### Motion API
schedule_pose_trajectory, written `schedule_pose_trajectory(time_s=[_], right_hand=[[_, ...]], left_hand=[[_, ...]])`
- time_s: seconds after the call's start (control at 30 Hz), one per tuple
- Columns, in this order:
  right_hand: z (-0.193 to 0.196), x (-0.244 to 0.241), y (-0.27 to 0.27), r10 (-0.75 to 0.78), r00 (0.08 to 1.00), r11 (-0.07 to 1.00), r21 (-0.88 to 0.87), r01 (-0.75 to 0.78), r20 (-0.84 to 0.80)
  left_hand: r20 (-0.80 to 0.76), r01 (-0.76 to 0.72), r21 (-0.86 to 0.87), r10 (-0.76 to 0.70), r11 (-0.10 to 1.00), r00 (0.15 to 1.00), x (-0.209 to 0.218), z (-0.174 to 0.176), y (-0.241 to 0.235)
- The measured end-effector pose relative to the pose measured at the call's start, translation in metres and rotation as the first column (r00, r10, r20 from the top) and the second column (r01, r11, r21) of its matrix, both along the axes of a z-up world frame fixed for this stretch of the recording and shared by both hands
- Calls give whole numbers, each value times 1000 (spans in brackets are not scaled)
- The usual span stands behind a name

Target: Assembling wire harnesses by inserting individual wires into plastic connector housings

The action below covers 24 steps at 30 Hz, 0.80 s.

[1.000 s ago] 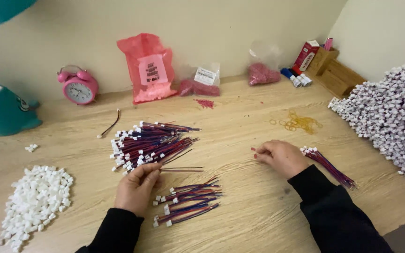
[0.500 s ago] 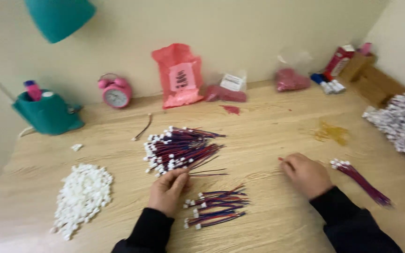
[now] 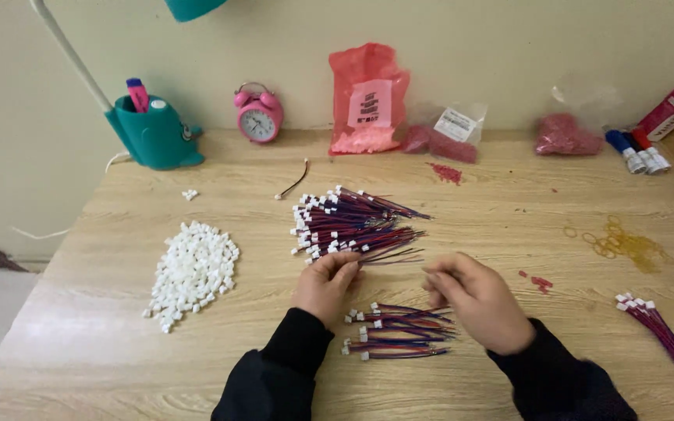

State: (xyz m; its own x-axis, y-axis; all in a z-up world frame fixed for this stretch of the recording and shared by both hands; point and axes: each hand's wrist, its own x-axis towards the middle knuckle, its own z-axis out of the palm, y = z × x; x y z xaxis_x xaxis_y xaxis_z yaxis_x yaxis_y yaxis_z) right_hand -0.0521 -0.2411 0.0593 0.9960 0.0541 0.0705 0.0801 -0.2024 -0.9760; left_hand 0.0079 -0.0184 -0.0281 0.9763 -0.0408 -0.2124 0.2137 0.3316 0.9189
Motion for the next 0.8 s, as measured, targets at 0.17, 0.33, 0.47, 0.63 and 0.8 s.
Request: schedule_pose_trajectory(time_s=[0.17, 0.33, 0.47, 0.63, 0.8], right_hand=[[-17, 33, 28, 153, 988, 988, -20, -153, -2], [-4, 39, 52, 197, 979, 979, -67, -194, 44], [-9, 43, 61, 133, 986, 978, -176, -114, 101], [10, 39, 68, 120, 958, 916, -401, -6, 260], [1, 45, 63, 252, 814, 779, -609, 150, 523]], left_hand=[[135, -11, 92, -1, 996, 991, 9, -18, -13], [116, -8, 40, 4, 999, 993, 10, -20, -15], [108, -29, -34, 33, 999, 994, 9, -12, -11], [90, -18, -38, 21, 999, 996, 7, -14, -8], [101, -42, -100, 53, 994, 994, 11, -22, -7]])
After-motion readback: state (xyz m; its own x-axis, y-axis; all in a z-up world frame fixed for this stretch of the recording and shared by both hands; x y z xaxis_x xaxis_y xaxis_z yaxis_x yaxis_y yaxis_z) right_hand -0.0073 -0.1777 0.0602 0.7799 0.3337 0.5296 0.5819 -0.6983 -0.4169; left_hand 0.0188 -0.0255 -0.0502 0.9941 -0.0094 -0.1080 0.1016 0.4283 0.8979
